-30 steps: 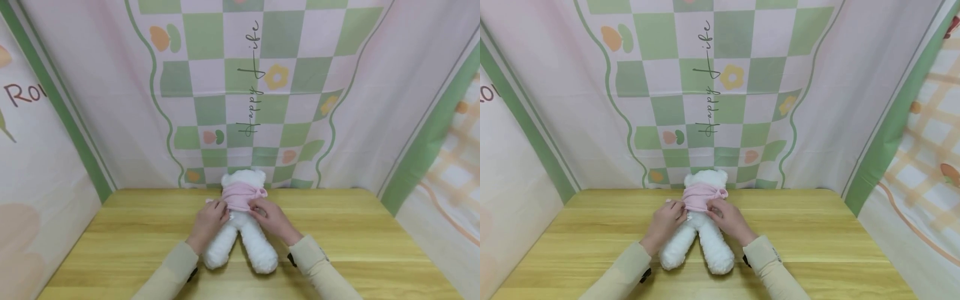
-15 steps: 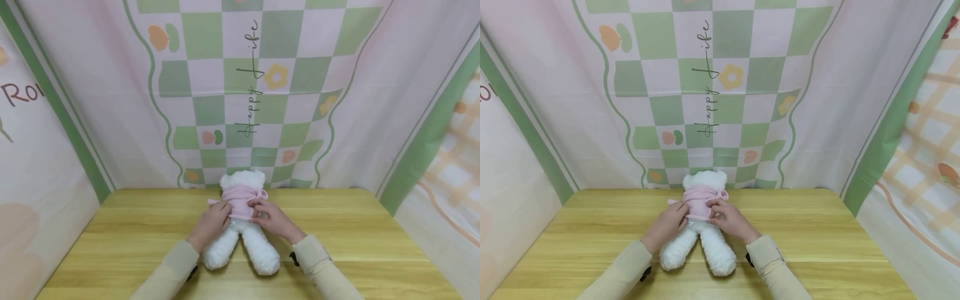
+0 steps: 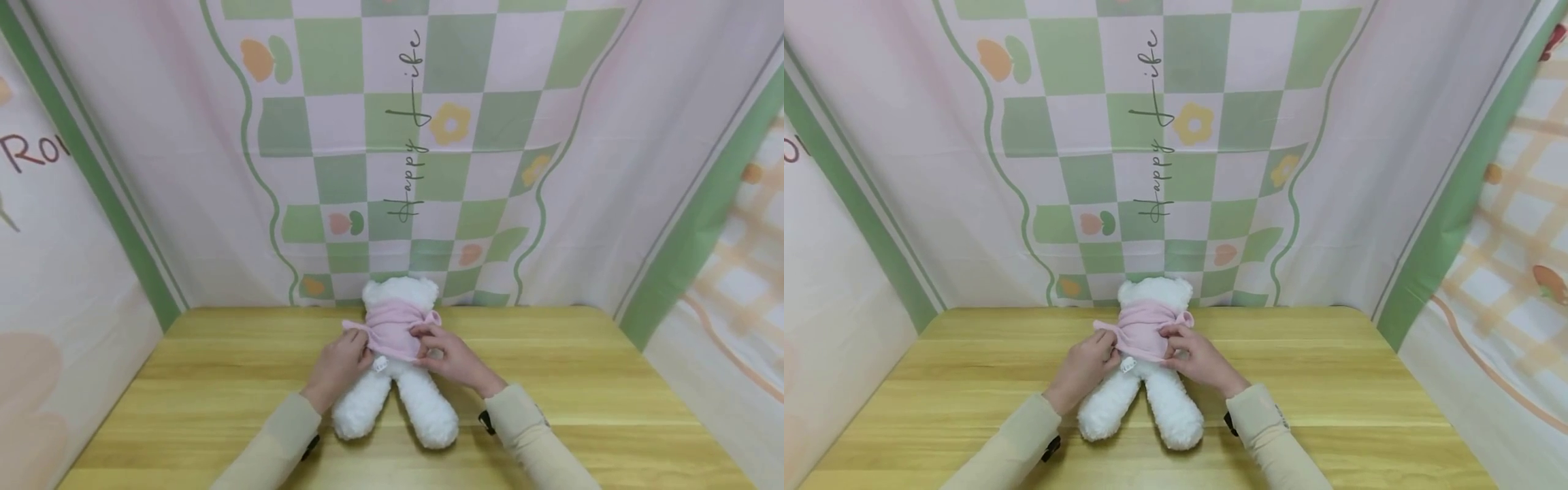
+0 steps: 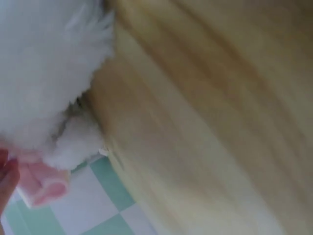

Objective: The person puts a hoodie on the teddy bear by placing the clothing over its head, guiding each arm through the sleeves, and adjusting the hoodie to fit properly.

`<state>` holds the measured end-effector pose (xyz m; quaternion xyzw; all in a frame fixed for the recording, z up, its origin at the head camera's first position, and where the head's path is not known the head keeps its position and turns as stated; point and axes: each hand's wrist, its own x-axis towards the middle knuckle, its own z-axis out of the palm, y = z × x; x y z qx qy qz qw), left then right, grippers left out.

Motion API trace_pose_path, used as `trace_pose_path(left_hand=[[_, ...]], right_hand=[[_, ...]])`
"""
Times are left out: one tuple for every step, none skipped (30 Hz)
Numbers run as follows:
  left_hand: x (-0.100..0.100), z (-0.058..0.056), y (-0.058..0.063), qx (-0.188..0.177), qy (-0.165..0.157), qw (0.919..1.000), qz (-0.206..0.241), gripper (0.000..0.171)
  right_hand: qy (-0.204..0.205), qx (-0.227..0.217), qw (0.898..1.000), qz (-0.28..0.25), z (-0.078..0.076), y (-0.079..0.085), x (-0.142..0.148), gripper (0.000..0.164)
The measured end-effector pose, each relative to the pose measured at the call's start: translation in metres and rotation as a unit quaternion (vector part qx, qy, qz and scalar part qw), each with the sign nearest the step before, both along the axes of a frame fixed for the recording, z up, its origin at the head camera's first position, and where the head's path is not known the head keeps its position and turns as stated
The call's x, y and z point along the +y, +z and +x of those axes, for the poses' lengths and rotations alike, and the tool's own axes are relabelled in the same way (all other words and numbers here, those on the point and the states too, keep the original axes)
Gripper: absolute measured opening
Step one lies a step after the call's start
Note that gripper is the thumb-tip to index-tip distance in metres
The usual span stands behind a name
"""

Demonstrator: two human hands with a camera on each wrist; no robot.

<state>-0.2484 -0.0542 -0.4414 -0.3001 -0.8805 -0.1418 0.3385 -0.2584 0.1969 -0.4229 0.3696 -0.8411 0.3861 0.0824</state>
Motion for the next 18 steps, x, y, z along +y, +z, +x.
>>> trace_pose_path(left_hand=[[-0.001, -0.001, 0.0, 0.0, -0.012, 0.9999, -0.011, 0.021], [-0.002, -0.001, 0.001, -0.002, -0.027, 0.9994, -0.023, 0.02], [-0.004, 0.0, 0.002, -0.007, -0.044, 0.9983, -0.037, 0.02], [-0.006, 0.0, 0.003, -0.011, -0.06, 0.9965, -0.057, 0.019], [-0.007, 0.0, 0.004, -0.016, -0.074, 0.9943, -0.074, 0.017], [-0.009, 0.001, 0.005, -0.023, -0.086, 0.9917, -0.093, 0.016], [-0.011, 0.002, 0.006, -0.03, -0.095, 0.9891, -0.109, 0.014], [-0.012, 0.003, 0.008, -0.038, -0.102, 0.9868, -0.12, 0.012], [-0.013, 0.004, 0.008, -0.046, -0.106, 0.9846, -0.131, 0.01], [-0.014, 0.004, 0.008, -0.051, -0.106, 0.9831, -0.14, 0.009], [-0.015, 0.004, 0.008, -0.057, -0.106, 0.9823, -0.143, 0.009], [-0.015, 0.004, 0.007, -0.066, -0.106, 0.9813, -0.146, 0.009], [-0.016, 0.004, 0.007, -0.072, -0.105, 0.9808, -0.148, 0.01], [-0.016, 0.003, 0.006, -0.073, -0.1, 0.9811, -0.148, 0.013], [-0.015, 0.003, 0.004, -0.076, -0.093, 0.9818, -0.146, 0.014], [-0.015, 0.003, 0.004, -0.076, -0.087, 0.9832, -0.141, 0.016], [-0.015, 0.003, 0.003, -0.076, -0.08, 0.9845, -0.136, 0.017], [-0.014, 0.003, 0.002, -0.075, -0.07, 0.9858, -0.133, 0.019]], right_hand=[[-0.001, -0.001, 1.0, 0.001, -0.001, -0.001, 0.001, 0.021], [-0.004, -0.003, 1.0, 0.002, -0.001, -0.002, 0.003, 0.021], [-0.006, -0.003, 1.0, 0.005, -0.001, -0.003, 0.005, 0.021], [-0.007, -0.003, 1.0, 0.008, -0.002, -0.004, 0.006, 0.021], [-0.005, -0.003, 1.0, 0.01, -0.002, -0.005, 0.007, 0.02], [-0.004, -0.004, 1.0, 0.014, -0.003, -0.005, 0.008, 0.02], [-0.001, -0.004, 1.0, 0.017, -0.003, -0.006, 0.008, 0.019], [0.001, -0.005, 1.0, 0.021, -0.003, -0.006, 0.008, 0.018], [0.003, -0.006, 1.0, 0.024, -0.003, -0.006, 0.008, 0.017], [0.004, -0.004, 1.0, 0.028, -0.002, -0.006, 0.008, 0.017], [0.006, 0.003, 1.0, 0.031, -0.002, -0.006, 0.008, 0.016], [0.007, 0.01, 0.999, 0.033, -0.002, -0.006, 0.008, 0.015], [0.008, 0.02, 0.999, 0.035, -0.001, -0.007, 0.008, 0.015], [0.01, 0.032, 0.999, 0.036, -0.001, -0.007, 0.008, 0.014], [0.011, 0.045, 0.998, 0.037, -0.001, -0.007, 0.008, 0.014], [0.011, 0.057, 0.998, 0.038, 0.0, -0.008, 0.008, 0.014], [0.012, 0.065, 0.997, 0.036, 0.0, -0.008, 0.008, 0.013], [0.011, 0.067, 0.997, 0.033, 0.0, -0.008, 0.007, 0.013]])
